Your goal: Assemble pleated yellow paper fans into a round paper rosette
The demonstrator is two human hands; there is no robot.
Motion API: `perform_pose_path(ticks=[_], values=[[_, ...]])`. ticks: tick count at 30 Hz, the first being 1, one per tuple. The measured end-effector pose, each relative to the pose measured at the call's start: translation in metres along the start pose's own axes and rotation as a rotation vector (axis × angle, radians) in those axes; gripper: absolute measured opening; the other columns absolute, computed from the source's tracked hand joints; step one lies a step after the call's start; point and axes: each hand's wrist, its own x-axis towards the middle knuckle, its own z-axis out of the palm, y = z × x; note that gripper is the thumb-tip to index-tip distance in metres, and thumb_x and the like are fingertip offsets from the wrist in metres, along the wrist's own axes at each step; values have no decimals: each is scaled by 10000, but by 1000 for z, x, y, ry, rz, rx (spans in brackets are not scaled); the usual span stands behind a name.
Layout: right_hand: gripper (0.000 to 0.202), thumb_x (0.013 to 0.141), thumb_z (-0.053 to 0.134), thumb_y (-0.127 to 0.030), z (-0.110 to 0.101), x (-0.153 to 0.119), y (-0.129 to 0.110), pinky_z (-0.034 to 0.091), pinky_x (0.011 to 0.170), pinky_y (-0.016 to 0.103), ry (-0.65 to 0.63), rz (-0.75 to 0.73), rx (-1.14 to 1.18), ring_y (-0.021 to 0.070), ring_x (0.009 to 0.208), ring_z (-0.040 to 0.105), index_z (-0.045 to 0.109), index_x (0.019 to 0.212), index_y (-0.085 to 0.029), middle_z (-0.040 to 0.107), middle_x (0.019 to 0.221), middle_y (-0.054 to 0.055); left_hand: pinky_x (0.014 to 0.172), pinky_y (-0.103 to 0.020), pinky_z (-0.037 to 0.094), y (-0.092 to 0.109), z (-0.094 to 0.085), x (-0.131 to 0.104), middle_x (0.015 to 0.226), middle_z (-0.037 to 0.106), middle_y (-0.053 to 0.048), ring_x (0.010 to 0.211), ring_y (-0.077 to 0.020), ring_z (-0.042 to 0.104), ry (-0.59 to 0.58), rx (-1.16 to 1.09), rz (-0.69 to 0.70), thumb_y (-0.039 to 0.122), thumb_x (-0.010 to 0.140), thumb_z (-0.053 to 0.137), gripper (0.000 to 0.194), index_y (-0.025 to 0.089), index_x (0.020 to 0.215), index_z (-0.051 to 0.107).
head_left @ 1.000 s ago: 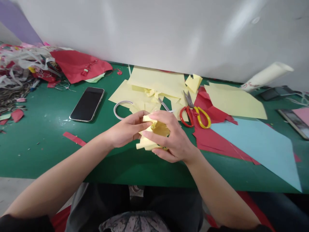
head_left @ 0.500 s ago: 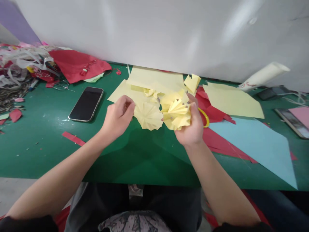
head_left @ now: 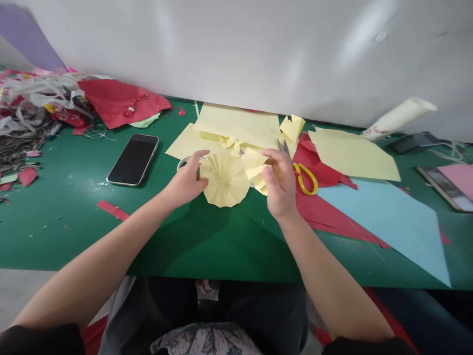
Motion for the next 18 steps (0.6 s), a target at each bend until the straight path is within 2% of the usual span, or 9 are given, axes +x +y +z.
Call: perform_pose_path(ticks=[4, 8, 14, 18], values=[[226, 812, 486, -294, 3, -2, -9, 463, 801, 395, -71, -196, -150, 192, 928, 520, 525, 1029, -244, 499, 951, 53, 668, -246, 441, 2, 2, -2, 965, 577, -57, 784, -140, 555, -43, 108, 84, 31, 632, 483, 634, 219, 1234, 419], [258, 796, 498, -327, 11, -9, -8, 477, 783, 393, -200, -314, -284, 204, 943, 492, 527, 1036, -235, 470, 986, 68, 714, -252, 427, 2, 5, -3, 1022, 565, -55, 833, -138, 536, -78, 218, 137, 32, 656, 426, 591, 207, 1220, 429], [241, 788, 510, -345, 14, -13, -7, 488, 768, 356, -234, -369, -381, 194, 904, 494, 577, 969, -200, 489, 973, 80, 823, -285, 407, 7, 9, -5, 1149, 542, -75, 988, -163, 520, -24, 346, 201, 11, 684, 375, 517, 172, 1170, 451], [269, 795, 496, -360, 14, -13, -9, 484, 772, 367, -240, -355, -389, 204, 908, 497, 582, 986, -191, 500, 973, 89, 825, -289, 425, 9, 12, -7, 1150, 554, -92, 968, -166, 547, -9, 360, 295, 1, 708, 371, 525, 157, 1205, 432]])
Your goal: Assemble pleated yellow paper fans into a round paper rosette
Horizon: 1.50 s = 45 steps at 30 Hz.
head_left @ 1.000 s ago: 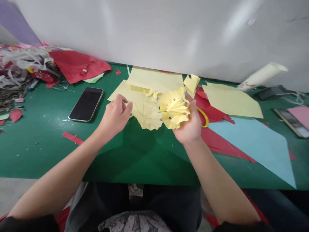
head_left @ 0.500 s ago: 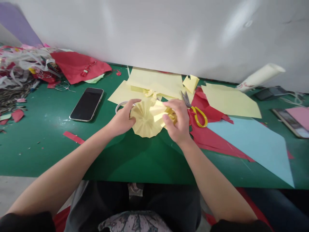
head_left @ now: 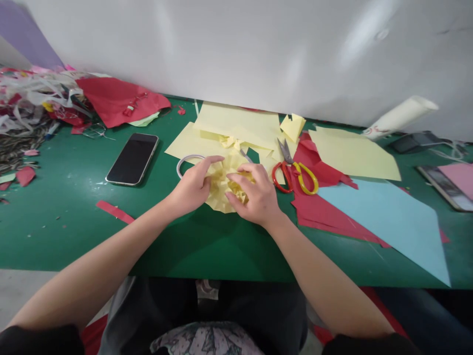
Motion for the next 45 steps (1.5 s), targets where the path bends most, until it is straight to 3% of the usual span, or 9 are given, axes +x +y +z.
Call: perform_pose_path(ticks=[7, 16, 26, 33, 39, 45], values=[[260, 790, 503, -362, -1, 0, -2, 492, 732, 356, 33, -34, -58, 201, 878, 497, 587, 965, -190, 509, 966, 93, 1040, -346, 309, 2, 2, -1, 1289, 469, -95, 1221, -178, 403, 62, 110, 190, -9, 742, 340, 537, 151, 1253, 379], [274, 756, 536, -348, -1, 1, -4, 499, 687, 347, 45, -55, -109, 206, 846, 505, 604, 939, -156, 520, 946, 104, 1081, -364, 255, 3, 3, -2, 1337, 412, -111, 1271, -179, 336, 54, 127, 300, 7, 776, 307, 541, 145, 1298, 322], [387, 737, 577, -350, -3, 2, -4, 488, 715, 366, 248, -110, -60, 196, 859, 487, 454, 1071, -196, 454, 942, 83, 1065, -344, 300, 5, 1, -3, 1337, 409, -98, 1258, -193, 365, 113, 25, 176, 60, 811, 341, 498, 152, 1300, 313], [431, 760, 562, -366, -1, 2, -2, 486, 740, 371, 235, -140, -56, 202, 892, 474, 415, 1124, -187, 438, 976, 96, 1050, -356, 331, 1, 3, -3, 1319, 430, -53, 1243, -198, 377, 109, -52, 162, 61, 801, 390, 512, 214, 1286, 335], [454, 742, 583, -350, -1, 2, -1, 481, 757, 371, 258, -139, -37, 210, 915, 468, 416, 1124, -171, 431, 992, 103, 942, -395, 448, -3, 5, -3, 1369, 380, -12, 1178, -228, 453, 23, -353, 53, 109, 820, 399, 527, 310, 1299, 311], [466, 755, 563, -371, 0, 2, -1, 470, 777, 382, 255, -120, -29, 215, 932, 456, 392, 1146, -185, 417, 1006, 101, 945, -353, 450, -1, 4, -3, 1402, 337, 24, 1266, -229, 357, 5, -545, 28, 168, 834, 434, 479, 332, 1278, 355]])
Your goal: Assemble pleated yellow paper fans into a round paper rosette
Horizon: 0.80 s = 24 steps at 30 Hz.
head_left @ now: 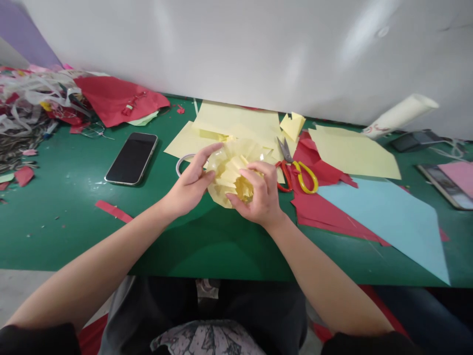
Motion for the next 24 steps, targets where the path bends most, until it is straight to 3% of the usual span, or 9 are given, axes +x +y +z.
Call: perform_pose_path(ticks=[4, 11, 17, 21, 24], values=[[482, 765, 545, -409, 0, 0, 0, 455, 790, 389, 13, 13, -17, 220, 960, 446, 367, 1162, -202, 401, 1027, 97, 825, -327, 514, 5, 3, -1, 1381, 353, 24, 1132, -217, 489, -11, -147, -61, 207, 840, 445, 447, 357, 1257, 378], [498, 821, 353, -547, 0, -3, 2, 413, 820, 453, -67, 81, -36, 252, 1019, 426, 300, 1198, -226, 376, 1105, 112, 784, -298, 522, 11, 5, -2, 1394, 326, 27, 1117, -204, 498, -58, -274, -83, 193, 837, 456, 439, 350, 1241, 390], [387, 831, 388, -430, -3, -2, 3, 394, 848, 442, -122, 85, -16, 248, 1047, 406, 308, 1167, -256, 350, 1121, 98, 660, -257, 516, 12, 4, -2, 1234, 495, 4, 949, -172, 573, -64, -268, -98, 97, 783, 461, 527, 346, 1243, 393], [416, 824, 389, -454, -2, -2, 3, 384, 868, 460, -135, 92, 13, 259, 1073, 387, 298, 1182, -263, 331, 1148, 99, 617, -218, 495, 13, 5, -2, 1244, 488, 2, 927, -153, 577, -91, -304, -66, 51, 740, 465, 577, 337, 1236, 400], [447, 823, 380, -495, -1, -3, 3, 382, 875, 465, -139, 91, 25, 263, 1085, 381, 300, 1192, -255, 328, 1164, 105, 669, -219, 498, 13, 5, -3, 1308, 430, -3, 991, -166, 563, -109, -307, -37, 45, 720, 499, 608, 326, 1247, 388]])
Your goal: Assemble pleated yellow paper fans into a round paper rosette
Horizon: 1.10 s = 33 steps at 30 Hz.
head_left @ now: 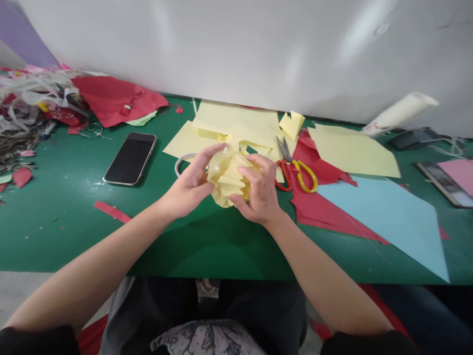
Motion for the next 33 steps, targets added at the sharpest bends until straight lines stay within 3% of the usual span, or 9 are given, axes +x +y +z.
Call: perform_pose_path(ticks=[4, 10, 18, 22, 26, 30, 33], values=[[488, 821, 386, -513, 0, 1, -1, 385, 880, 470, 15, -13, 28, 265, 1089, 385, 302, 1211, -230, 339, 1167, 117, 747, -255, 506, 1, 0, -1, 1340, 385, -27, 1083, -208, 522, -22, 33, 39, 99, 719, 563, 619, 309, 1267, 366], [612, 795, 414, -565, 3, 0, -5, 375, 913, 491, 4, 6, 5, 273, 1123, 385, 229, 1282, -243, 367, 1191, 123, 877, -357, 484, -1, 4, -3, 1323, 355, -41, 1153, -248, 463, 45, 190, 65, 213, 690, 668, 662, 324, 1253, 338], [686, 804, 293, -637, 4, 0, -12, 355, 942, 499, -31, -12, -16, 286, 1149, 380, 242, 1322, -190, 398, 1204, 147, 950, -348, 409, -6, 6, -5, 1231, 409, -52, 1170, -232, 409, 239, 577, 189, 213, 671, 689, 604, 265, 1187, 379], [541, 868, 201, -544, -1, 2, -11, 382, 938, 490, -7, -39, 33, 263, 1142, 397, 299, 1289, -218, 399, 1215, 128, 970, -349, 390, -4, 2, -3, 1221, 424, -47, 1161, -218, 420, 230, 569, 205, 189, 679, 675, 580, 259, 1176, 383], [395, 873, 367, -321, -5, 5, -9, 446, 878, 452, 57, -30, 28, 230, 1104, 455, 300, 1260, -285, 429, 1184, 90, 978, -368, 384, -3, -1, 0, 1207, 449, -52, 1144, -221, 445, 242, 492, 140, 209, 695, 661, 546, 252, 1166, 389], [432, 795, 507, -213, -8, 7, -10, 477, 826, 421, 136, 94, 72, 223, 1051, 488, 343, 1188, -291, 458, 1099, 76, 889, -347, 447, -3, -1, 1, 1165, 476, -41, 1053, -207, 506, 246, 391, 87, 229, 699, 656, 529, 267, 1152, 386], [411, 773, 544, -264, -8, 6, -10, 497, 747, 384, 153, 342, 213, 206, 983, 506, 360, 1141, -265, 444, 1087, 79, 847, -318, 467, -3, -2, 2, 1163, 469, -32, 1031, -195, 514, 238, 311, 100, 223, 693, 661, 524, 279, 1138, 392]])
